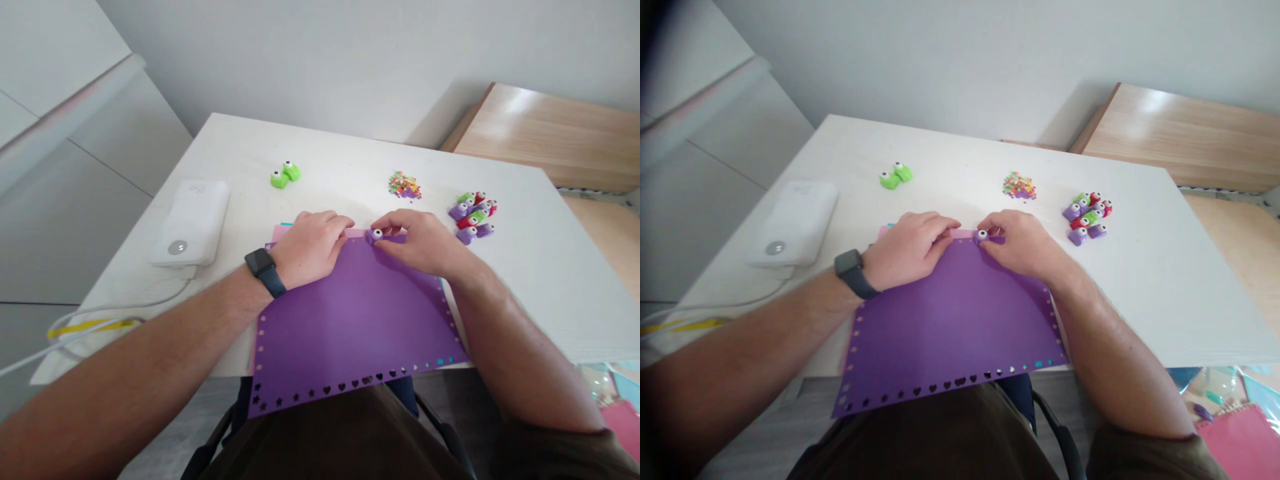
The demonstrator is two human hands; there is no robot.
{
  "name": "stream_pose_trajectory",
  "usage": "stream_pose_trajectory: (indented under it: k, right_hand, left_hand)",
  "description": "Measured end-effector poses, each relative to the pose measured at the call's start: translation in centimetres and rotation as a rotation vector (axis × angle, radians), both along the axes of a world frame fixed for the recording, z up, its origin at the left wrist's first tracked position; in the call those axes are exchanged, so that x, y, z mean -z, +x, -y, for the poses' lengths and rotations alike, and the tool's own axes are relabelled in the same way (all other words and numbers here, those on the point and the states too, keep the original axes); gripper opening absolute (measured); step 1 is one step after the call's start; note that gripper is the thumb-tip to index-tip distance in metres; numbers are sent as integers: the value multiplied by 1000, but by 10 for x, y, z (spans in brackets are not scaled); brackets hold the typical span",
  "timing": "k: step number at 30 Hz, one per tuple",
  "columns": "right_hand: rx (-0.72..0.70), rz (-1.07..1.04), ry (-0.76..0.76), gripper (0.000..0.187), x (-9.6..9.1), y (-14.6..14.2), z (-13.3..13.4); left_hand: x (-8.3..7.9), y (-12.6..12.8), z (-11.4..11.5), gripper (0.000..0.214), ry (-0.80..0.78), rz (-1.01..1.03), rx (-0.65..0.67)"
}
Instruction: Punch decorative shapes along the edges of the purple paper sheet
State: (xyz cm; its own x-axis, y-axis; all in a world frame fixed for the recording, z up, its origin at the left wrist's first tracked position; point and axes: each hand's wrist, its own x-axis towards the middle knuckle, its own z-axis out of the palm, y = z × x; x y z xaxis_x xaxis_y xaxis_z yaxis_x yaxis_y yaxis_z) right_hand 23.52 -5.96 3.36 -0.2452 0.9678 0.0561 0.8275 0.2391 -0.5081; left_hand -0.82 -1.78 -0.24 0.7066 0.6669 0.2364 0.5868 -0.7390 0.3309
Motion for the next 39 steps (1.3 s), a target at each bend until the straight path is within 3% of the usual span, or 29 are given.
stream_pose_trajectory:
  k: [39]
  right_hand:
    - [-52,-39,20,19,-2,-9,4]
  left_hand:
    - [1,1,2,32,-18,17,9]
